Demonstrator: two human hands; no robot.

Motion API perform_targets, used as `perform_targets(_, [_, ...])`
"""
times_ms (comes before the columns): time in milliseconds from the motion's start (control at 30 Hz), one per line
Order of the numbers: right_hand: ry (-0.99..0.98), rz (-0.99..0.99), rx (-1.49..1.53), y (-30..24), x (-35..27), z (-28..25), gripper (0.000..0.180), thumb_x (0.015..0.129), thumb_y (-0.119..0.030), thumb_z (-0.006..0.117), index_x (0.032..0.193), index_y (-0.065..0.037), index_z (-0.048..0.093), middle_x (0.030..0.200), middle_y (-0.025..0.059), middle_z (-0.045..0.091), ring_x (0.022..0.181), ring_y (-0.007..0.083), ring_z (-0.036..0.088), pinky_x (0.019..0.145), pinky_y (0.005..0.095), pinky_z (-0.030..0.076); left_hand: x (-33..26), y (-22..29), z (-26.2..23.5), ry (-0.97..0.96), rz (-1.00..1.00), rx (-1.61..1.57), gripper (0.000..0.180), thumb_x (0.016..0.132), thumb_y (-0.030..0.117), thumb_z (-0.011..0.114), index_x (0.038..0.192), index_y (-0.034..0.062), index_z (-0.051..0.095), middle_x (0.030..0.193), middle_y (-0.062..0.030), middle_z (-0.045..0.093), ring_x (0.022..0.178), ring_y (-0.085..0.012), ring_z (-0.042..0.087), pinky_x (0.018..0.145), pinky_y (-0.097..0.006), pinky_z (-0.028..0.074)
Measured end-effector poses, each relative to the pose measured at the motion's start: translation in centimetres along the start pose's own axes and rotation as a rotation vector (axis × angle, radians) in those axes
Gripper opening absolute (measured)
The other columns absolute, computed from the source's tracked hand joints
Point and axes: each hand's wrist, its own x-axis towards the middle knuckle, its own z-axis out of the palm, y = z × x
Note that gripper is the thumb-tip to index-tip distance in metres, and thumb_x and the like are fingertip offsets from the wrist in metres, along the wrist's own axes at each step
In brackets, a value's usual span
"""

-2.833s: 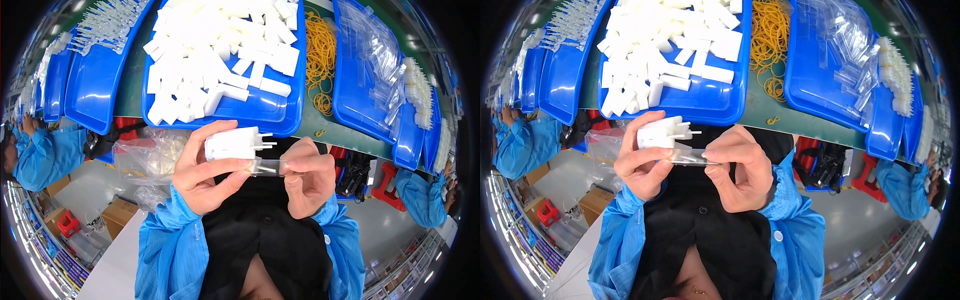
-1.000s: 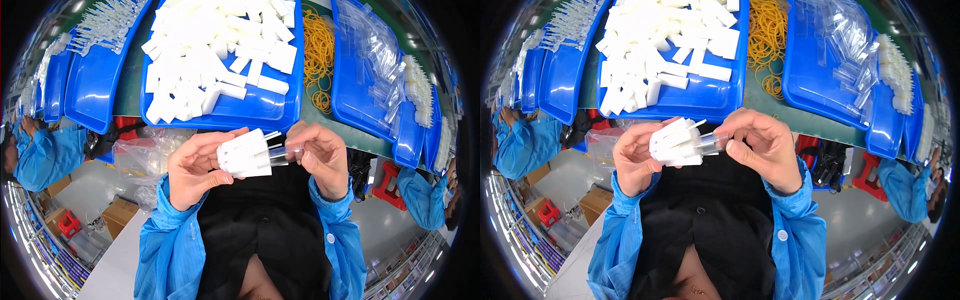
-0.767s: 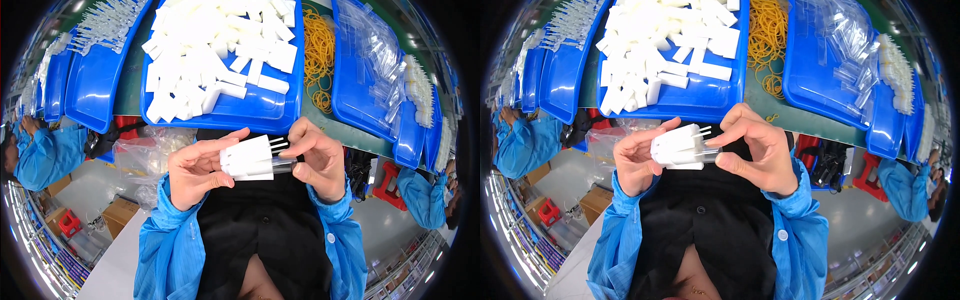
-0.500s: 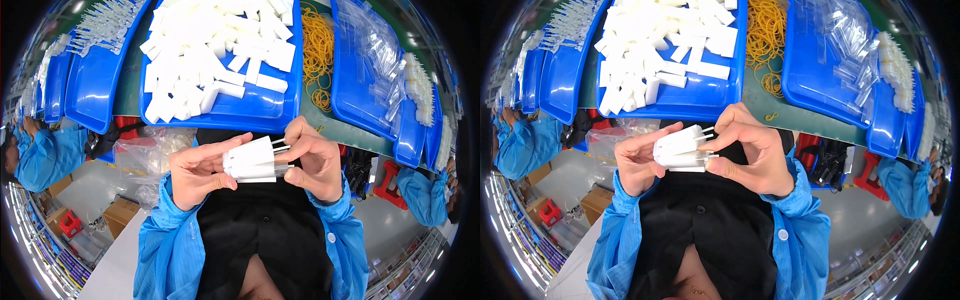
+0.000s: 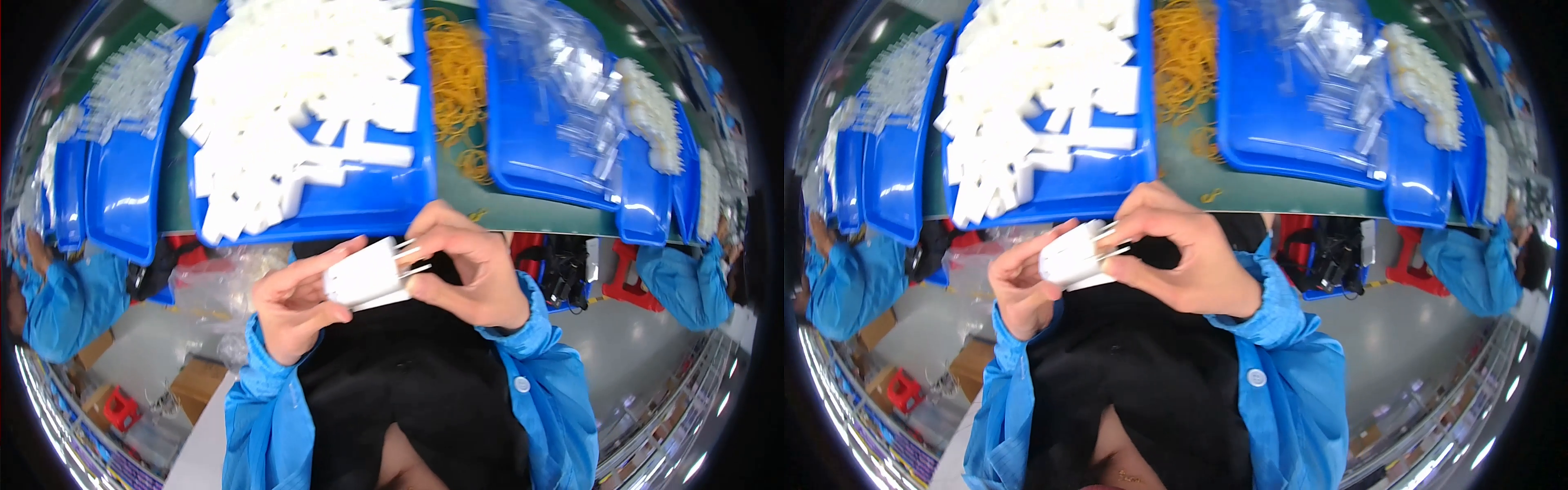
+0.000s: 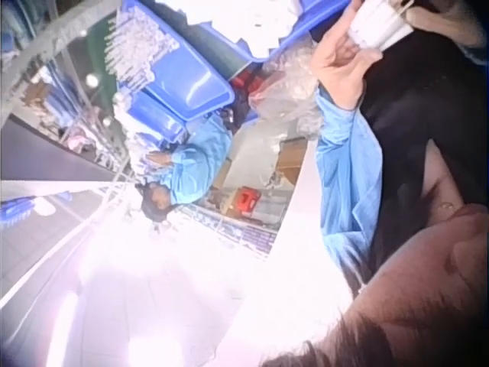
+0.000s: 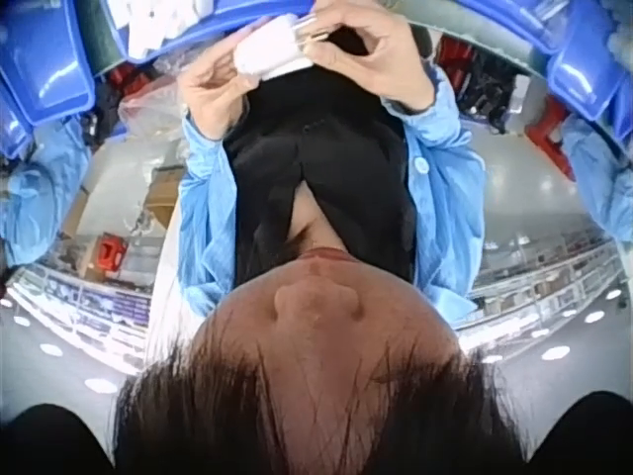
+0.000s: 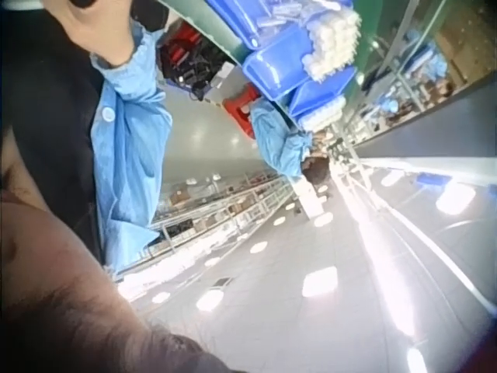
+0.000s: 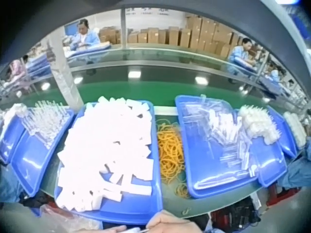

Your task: The person secures a bundled component with a rubber band and places it on a tray. The person then fits white foam pieces onto the prongs of a plastic base and slides a clear plastic sleeve over the assembly.

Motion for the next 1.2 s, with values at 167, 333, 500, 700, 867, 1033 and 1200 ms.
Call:
perform_targets(167, [0.120,-0.027,-0.154,-2.0,-1.3,-3.9,0.032,0.063,-0.007,0.078,0.091,-0.003,0.063,0.078,0.0063,0.056,0.078,0.0164,0.053,0.065,0.0266,0.042,-0.2,0.0,-0.4,0.088,0.065,-0.103,0.078,0.059,0.004,0.077,0.125,-0.0109,0.038,0.123,-0.0332,0.044,0.117,-0.0355,0.047,0.099,-0.042,0.036])
perform_targets(333, [0.677,0.035,-1.523,-2.6,-4.6,-12.0,0.019,0.072,-0.013,0.069,0.086,-0.004,0.061,0.087,0.0075,0.061,0.083,0.0249,0.053,0.070,0.0333,0.042,-1.2,-0.3,-2.6,0.188,0.080,0.038,0.072,0.062,0.023,0.076,0.121,-0.0058,0.047,0.115,-0.0210,0.056,0.103,-0.0299,0.058,0.093,-0.038,0.043])
perform_targets(500, [0.521,0.249,-1.544,-2.3,-6.9,-13.0,0.030,0.075,-0.020,0.067,0.097,-0.003,0.058,0.103,0.0107,0.058,0.088,0.0280,0.051,0.075,0.0365,0.043,-0.7,-0.8,-2.4,0.166,0.033,0.025,0.067,0.064,0.027,0.075,0.117,-0.0048,0.050,0.109,-0.0167,0.059,0.099,-0.0266,0.059,0.091,-0.037,0.045])
perform_targets(700, [0.378,0.204,-1.445,-2.1,-6.4,-13.9,0.036,0.070,-0.012,0.069,0.102,-0.002,0.055,0.100,0.0133,0.051,0.092,0.0316,0.050,0.077,0.0373,0.044,-0.1,-0.8,-1.1,0.164,-0.017,0.006,0.065,0.065,0.025,0.075,0.117,-0.0048,0.050,0.108,-0.0164,0.060,0.099,-0.0260,0.059,0.091,-0.036,0.044])
perform_targets(867, [0.288,0.217,-1.292,-3.1,-6.3,-15.3,0.032,0.062,0.003,0.069,0.089,-0.002,0.053,0.096,0.0144,0.050,0.092,0.0346,0.051,0.077,0.0376,0.043,-0.1,-0.8,-0.7,0.146,-0.050,-0.022,0.065,0.064,0.023,0.076,0.117,-0.0046,0.051,0.110,-0.0167,0.059,0.099,-0.0253,0.059,0.092,-0.036,0.044])
perform_targets(1033, [0.197,0.313,-1.091,-4.4,-5.8,-16.1,0.030,0.061,0.009,0.066,0.085,-0.003,0.051,0.095,0.0120,0.050,0.085,0.0285,0.053,0.069,0.0307,0.044,-0.2,-1.1,-0.8,0.052,-0.013,-0.139,0.060,0.066,0.008,0.073,0.117,-0.0094,0.048,0.115,-0.0245,0.054,0.108,-0.0303,0.054,0.096,-0.039,0.040])
perform_targets(1200, [0.166,0.247,-0.989,-3.9,-5.6,-16.6,0.028,0.062,0.012,0.064,0.082,-0.002,0.051,0.092,0.0090,0.050,0.070,0.0192,0.047,0.062,0.0262,0.040,0.4,-1.0,0.0,-0.056,0.000,-0.143,0.053,0.069,-0.003,0.066,0.118,-0.0076,0.047,0.122,-0.0301,0.046,0.113,-0.0347,0.050,0.098,-0.045,0.038])
